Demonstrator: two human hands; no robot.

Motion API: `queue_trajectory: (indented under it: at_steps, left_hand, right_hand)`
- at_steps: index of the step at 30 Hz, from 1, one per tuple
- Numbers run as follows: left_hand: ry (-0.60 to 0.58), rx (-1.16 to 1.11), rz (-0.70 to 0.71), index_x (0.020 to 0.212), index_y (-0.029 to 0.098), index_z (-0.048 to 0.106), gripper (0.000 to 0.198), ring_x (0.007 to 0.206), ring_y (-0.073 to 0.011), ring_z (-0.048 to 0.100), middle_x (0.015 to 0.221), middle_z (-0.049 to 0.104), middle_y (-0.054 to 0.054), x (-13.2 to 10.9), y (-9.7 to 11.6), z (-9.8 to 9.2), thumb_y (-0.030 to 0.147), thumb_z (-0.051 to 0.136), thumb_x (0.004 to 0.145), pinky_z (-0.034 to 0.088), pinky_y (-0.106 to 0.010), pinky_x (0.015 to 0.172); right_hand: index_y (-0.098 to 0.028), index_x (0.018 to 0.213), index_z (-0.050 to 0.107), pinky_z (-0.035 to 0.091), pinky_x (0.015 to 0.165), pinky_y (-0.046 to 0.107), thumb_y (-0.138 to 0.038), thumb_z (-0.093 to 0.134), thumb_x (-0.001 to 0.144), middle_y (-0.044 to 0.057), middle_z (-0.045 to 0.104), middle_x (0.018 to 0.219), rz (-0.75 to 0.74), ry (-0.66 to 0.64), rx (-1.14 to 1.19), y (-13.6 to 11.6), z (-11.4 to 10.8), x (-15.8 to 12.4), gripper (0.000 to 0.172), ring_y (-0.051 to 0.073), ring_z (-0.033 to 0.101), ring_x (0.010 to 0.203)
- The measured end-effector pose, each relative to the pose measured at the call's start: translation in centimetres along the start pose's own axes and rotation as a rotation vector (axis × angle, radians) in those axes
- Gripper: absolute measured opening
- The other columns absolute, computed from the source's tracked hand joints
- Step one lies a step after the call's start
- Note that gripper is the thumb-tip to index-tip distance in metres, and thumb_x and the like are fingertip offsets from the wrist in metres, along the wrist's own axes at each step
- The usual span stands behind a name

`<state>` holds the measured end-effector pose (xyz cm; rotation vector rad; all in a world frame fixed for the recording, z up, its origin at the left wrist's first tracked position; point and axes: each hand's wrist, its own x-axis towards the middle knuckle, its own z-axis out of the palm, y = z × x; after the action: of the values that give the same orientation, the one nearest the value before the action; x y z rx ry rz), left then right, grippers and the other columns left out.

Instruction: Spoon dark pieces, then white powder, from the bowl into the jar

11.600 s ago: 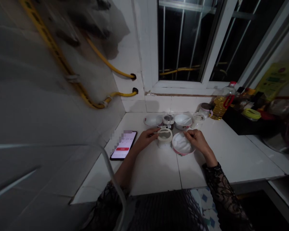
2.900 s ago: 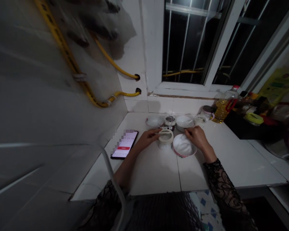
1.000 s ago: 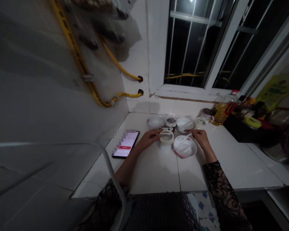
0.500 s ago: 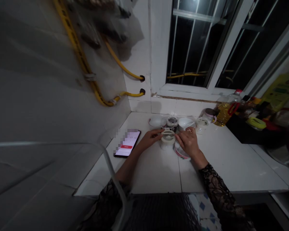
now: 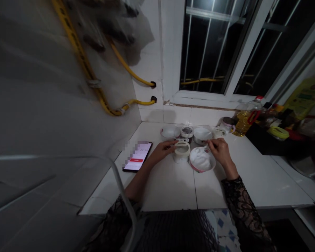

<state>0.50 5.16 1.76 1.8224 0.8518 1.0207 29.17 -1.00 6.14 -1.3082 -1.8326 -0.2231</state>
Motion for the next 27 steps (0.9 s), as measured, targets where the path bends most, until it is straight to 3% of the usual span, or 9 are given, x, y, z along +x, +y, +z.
queue_trajectory:
  at_steps: [6, 15, 18, 22, 27]
  left_hand:
    - [0.008, 0.023, 0.004, 0.119, 0.016, 0.070, 0.048, 0.080, -0.0179, 0.068, 0.118, 0.072, -0.011, 0.0, 0.2, -0.1, 0.046, 0.064, 0.081, 0.056, -0.028, 0.069]
    - [0.015, 0.021, -0.023, 0.119, 0.014, 0.070, 0.051, 0.077, -0.0175, 0.067, 0.115, 0.073, -0.011, -0.1, 0.3, 0.0, 0.045, 0.064, 0.080, 0.055, -0.028, 0.069]
    - [0.008, 0.023, -0.013, 0.119, 0.015, 0.070, 0.050, 0.077, -0.0176, 0.067, 0.116, 0.072, -0.012, 0.0, 0.2, -0.1, 0.045, 0.064, 0.079, 0.055, -0.028, 0.069]
    - [0.003, 0.031, -0.009, 0.118, 0.015, 0.071, 0.049, 0.079, -0.0183, 0.067, 0.117, 0.072, -0.012, 0.0, 0.3, -0.1, 0.046, 0.065, 0.079, 0.055, -0.028, 0.068]
    - [0.005, 0.027, -0.011, 0.118, 0.016, 0.071, 0.048, 0.077, -0.0171, 0.066, 0.117, 0.072, -0.010, -0.1, 0.3, 0.0, 0.045, 0.063, 0.081, 0.055, -0.028, 0.069]
  right_hand:
    - [-0.020, 0.057, 0.051, 0.037, 0.075, 0.030, -0.036, 0.042, 0.097, 0.001, 0.054, 0.052, -0.081, -0.242, -0.051, -0.5, 1.7, -0.2, 0.044, 0.014, 0.047, 0.055]
    - [-0.021, 0.049, 0.037, 0.027, 0.053, 0.026, -0.043, 0.042, 0.095, -0.003, 0.040, 0.046, 0.039, -0.335, 0.116, -0.3, 2.1, -0.4, 0.051, 0.010, 0.037, 0.047]
    - [-0.020, 0.051, 0.045, 0.031, 0.057, 0.026, -0.043, 0.041, 0.096, -0.001, 0.048, 0.047, 0.039, -0.268, 0.046, 0.1, 1.5, -0.2, 0.050, 0.012, 0.043, 0.050]
    - [-0.020, 0.066, 0.063, 0.037, 0.075, 0.031, -0.035, 0.044, 0.096, 0.003, 0.064, 0.057, -0.028, -0.175, -0.145, 0.4, 0.5, -0.1, 0.039, 0.016, 0.052, 0.056]
    - [-0.020, 0.063, 0.060, 0.037, 0.079, 0.032, -0.033, 0.043, 0.098, 0.003, 0.065, 0.058, -0.142, -0.226, -0.150, -0.2, 1.0, -0.2, 0.041, 0.016, 0.054, 0.057]
